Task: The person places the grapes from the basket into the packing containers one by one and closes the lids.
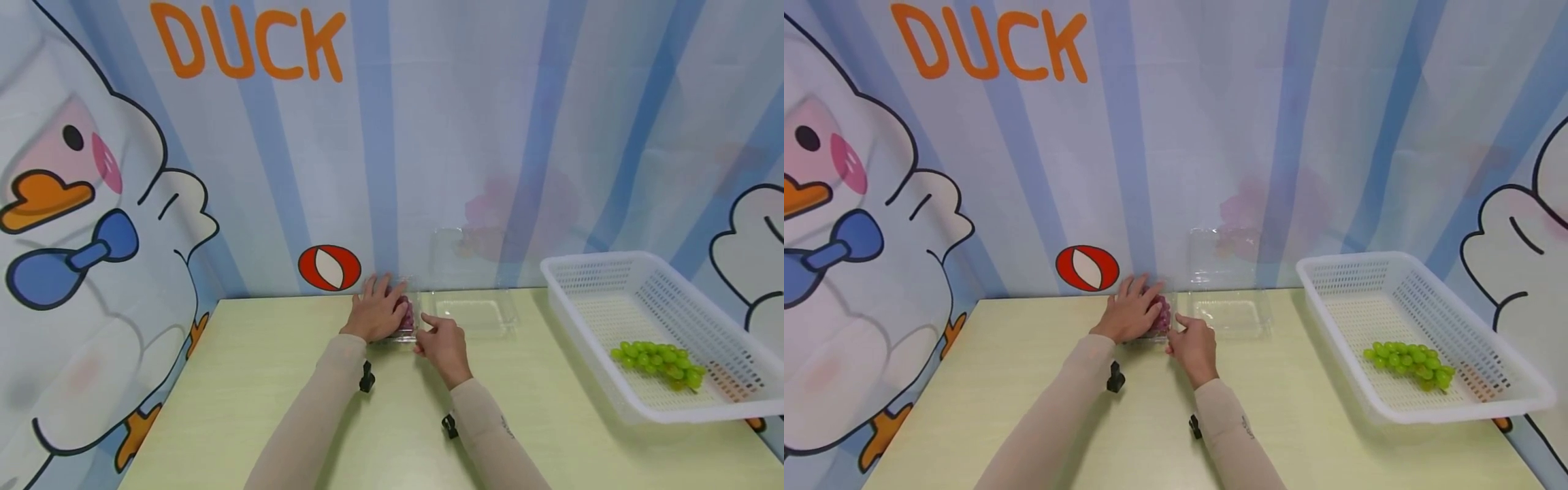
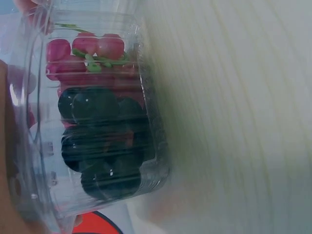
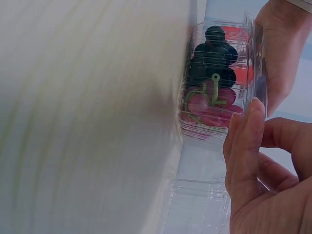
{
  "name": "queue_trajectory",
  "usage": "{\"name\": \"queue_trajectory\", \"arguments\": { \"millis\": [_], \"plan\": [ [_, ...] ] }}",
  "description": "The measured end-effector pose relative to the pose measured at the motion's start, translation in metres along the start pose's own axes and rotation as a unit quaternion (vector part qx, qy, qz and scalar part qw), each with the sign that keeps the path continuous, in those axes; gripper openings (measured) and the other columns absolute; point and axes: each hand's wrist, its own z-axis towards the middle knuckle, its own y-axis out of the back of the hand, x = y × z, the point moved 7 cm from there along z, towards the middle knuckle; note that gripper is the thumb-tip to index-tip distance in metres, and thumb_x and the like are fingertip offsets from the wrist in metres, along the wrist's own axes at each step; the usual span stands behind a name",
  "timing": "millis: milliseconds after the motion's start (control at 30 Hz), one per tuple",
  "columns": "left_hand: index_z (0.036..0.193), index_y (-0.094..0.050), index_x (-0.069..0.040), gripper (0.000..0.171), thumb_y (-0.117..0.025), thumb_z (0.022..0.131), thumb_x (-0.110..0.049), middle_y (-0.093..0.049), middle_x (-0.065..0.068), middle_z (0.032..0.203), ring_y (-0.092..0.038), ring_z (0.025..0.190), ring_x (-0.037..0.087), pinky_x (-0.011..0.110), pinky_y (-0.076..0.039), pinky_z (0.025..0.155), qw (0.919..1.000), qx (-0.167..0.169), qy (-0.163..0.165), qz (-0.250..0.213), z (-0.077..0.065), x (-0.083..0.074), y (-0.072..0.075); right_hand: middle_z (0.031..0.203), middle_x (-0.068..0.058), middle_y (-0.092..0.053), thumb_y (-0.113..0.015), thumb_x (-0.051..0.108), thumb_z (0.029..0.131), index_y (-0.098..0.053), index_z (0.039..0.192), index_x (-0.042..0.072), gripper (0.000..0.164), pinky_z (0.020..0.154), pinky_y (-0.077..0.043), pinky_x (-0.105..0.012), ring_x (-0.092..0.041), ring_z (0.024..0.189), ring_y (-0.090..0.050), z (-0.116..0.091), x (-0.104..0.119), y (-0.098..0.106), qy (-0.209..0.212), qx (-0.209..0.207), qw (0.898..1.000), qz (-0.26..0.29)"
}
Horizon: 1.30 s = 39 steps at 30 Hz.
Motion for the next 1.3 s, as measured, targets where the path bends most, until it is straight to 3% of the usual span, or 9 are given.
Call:
{"name": "queue_trajectory", "arguments": {
  "millis": [333,600,833,1067,1300],
  "plan": [
    [0.16,-0.035,-0.029,0.058,-0.037,0.106,-0.049,-0.026,0.011,0.166,-0.02,0.152,0.044,0.07,-0.021,0.116,0.9997,0.002,-0.017,0.015,0.004,-0.009,0.004,0.068,-0.004,-0.07,-0.063,0.005,0.091,-0.063,0.139,0.008,0.048,0.051,-0.052,-0.026,-0.01,0.053,-0.067,-0.002,0.001,0.005,0.002,-0.004,1.0,-0.019],
    [0.16,-0.035,-0.026,0.056,-0.04,0.106,-0.039,-0.027,0.009,0.166,-0.024,0.152,0.038,0.07,-0.018,0.117,0.9989,0.003,-0.043,0.021,0.014,-0.024,0.002,0.075,-0.013,-0.073,-0.062,0.008,0.094,-0.063,0.14,0.01,0.046,0.053,-0.053,-0.028,-0.027,0.063,-0.073,-0.004,-0.002,0.004,0.003,0.004,1.0,-0.002],
    [0.16,-0.035,-0.028,0.054,-0.036,0.106,-0.036,-0.02,0.007,0.169,-0.017,0.155,0.037,0.071,-0.009,0.118,0.9979,0.02,-0.058,-0.018,0.019,-0.034,-0.003,0.083,-0.015,-0.076,-0.062,0.008,0.093,-0.066,0.133,0.002,0.041,0.053,-0.054,-0.026,-0.016,0.056,-0.071,-0.004,0.001,0.008,0.008,0.006,1.0,-0.015],
    [0.16,-0.035,-0.028,0.055,-0.035,0.107,-0.044,-0.017,0.007,0.17,-0.015,0.155,0.038,0.072,-0.008,0.118,0.9973,0.02,-0.068,-0.019,0.017,-0.037,-0.008,0.084,-0.015,-0.076,-0.066,0.006,0.092,-0.07,0.122,-0.001,0.031,0.053,-0.056,-0.027,-0.016,0.056,-0.071,-0.006,0.003,0.012,0.019,0.012,1.0,-0.021],
    [0.161,-0.031,-0.032,0.062,-0.033,0.105,-0.058,-0.014,0.004,0.171,-0.011,0.156,0.041,0.075,-0.006,0.116,0.9966,0.026,-0.078,-0.007,0.018,-0.035,-0.012,0.084,-0.011,-0.075,-0.067,0.005,0.094,-0.07,0.121,-0.004,0.028,0.059,-0.06,-0.03,-0.021,0.063,-0.073,-0.009,0.004,0.019,0.03,0.048,0.998,-0.022]
  ]
}}
